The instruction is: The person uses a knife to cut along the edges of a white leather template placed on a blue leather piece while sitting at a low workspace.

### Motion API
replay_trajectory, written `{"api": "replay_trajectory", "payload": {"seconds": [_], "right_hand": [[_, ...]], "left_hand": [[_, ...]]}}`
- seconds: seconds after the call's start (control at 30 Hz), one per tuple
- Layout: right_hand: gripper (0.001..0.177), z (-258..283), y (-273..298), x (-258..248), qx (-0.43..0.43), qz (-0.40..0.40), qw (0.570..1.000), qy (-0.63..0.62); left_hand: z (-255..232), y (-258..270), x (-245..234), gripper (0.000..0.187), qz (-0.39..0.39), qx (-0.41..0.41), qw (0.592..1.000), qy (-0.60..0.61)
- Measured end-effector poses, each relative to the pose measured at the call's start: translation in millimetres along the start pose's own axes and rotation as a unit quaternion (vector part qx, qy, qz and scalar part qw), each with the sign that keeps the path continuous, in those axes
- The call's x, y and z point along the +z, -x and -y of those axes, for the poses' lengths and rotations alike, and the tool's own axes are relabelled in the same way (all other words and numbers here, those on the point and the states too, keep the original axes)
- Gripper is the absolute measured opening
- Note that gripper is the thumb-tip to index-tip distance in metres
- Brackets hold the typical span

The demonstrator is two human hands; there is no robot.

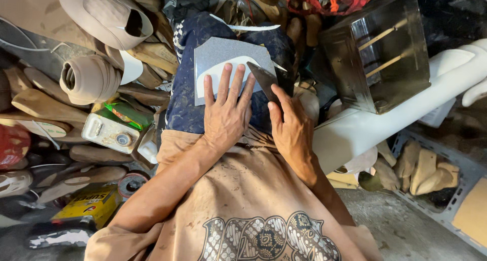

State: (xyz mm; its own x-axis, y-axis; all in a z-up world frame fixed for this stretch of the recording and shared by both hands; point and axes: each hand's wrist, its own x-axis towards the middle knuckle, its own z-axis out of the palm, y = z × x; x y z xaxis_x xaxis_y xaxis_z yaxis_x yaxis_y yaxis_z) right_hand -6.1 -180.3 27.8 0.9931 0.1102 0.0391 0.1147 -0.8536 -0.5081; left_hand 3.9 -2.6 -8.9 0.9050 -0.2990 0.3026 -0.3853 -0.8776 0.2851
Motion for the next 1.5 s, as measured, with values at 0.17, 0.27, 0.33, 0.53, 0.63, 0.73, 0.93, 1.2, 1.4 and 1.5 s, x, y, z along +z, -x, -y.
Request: {"api": "replay_trajectory", "payload": {"seconds": [0.17, 0.27, 0.33, 0.53, 0.63, 0.73, 0.93, 1.2, 1.4, 1.5], "right_hand": [[0.035, 12.3, -1.7, -6.3, 0.012, 0.012, 1.0, -0.006], [0.035, 16.0, -3.5, -4.3, 0.014, 0.014, 1.0, -0.001], [0.035, 16.0, -3.8, -0.2, 0.013, 0.014, 1.0, 0.002], [0.036, 10.0, -9.8, 13.8, -0.005, 0.004, 0.999, 0.035], [0.035, 8.6, -16.7, 16.2, -0.025, 0.003, 0.999, 0.028], [0.035, 3.3, -23.3, 19.6, -0.046, -0.004, 0.999, 0.023], [0.034, 1.6, -61.1, 1.0, -0.087, -0.016, 0.996, -0.024], [0.038, -15.4, -15.2, -27.9, 0.055, 0.041, 0.992, -0.11], [0.036, 4.6, -4.7, -24.5, 0.007, 0.031, 0.997, -0.068], [0.038, -2.3, 1.5, -11.2, -0.015, 0.014, 0.999, -0.025]], "left_hand": [[1.3, -1.0, 0.3, 0.05, -0.011, 0.002, 1.0, -0.001], [1.7, -0.1, 3.0, 0.049, -0.016, 0.0, 1.0, -0.004], [2.0, 0.2, 3.9, 0.049, -0.019, -0.001, 1.0, -0.008], [3.0, -0.9, 5.2, 0.048, -0.022, 0.002, 1.0, -0.02], [3.8, -1.0, 7.0, 0.048, -0.023, 0.004, 0.999, -0.023], [5.0, -2.1, 5.4, 0.048, -0.02, 0.005, 0.999, -0.024], [4.3, -3.8, -1.4, 0.05, -0.023, 0.019, 0.999, -0.013], [9.1, -9.6, -12.3, 0.053, 0.032, 0.059, 0.997, 0.03], [6.6, 5.4, -11.2, 0.055, 0.049, 0.049, 0.997, 0.015], [7.3, 9.0, -4.8, 0.056, 0.042, 0.044, 0.998, 0.021]]}}
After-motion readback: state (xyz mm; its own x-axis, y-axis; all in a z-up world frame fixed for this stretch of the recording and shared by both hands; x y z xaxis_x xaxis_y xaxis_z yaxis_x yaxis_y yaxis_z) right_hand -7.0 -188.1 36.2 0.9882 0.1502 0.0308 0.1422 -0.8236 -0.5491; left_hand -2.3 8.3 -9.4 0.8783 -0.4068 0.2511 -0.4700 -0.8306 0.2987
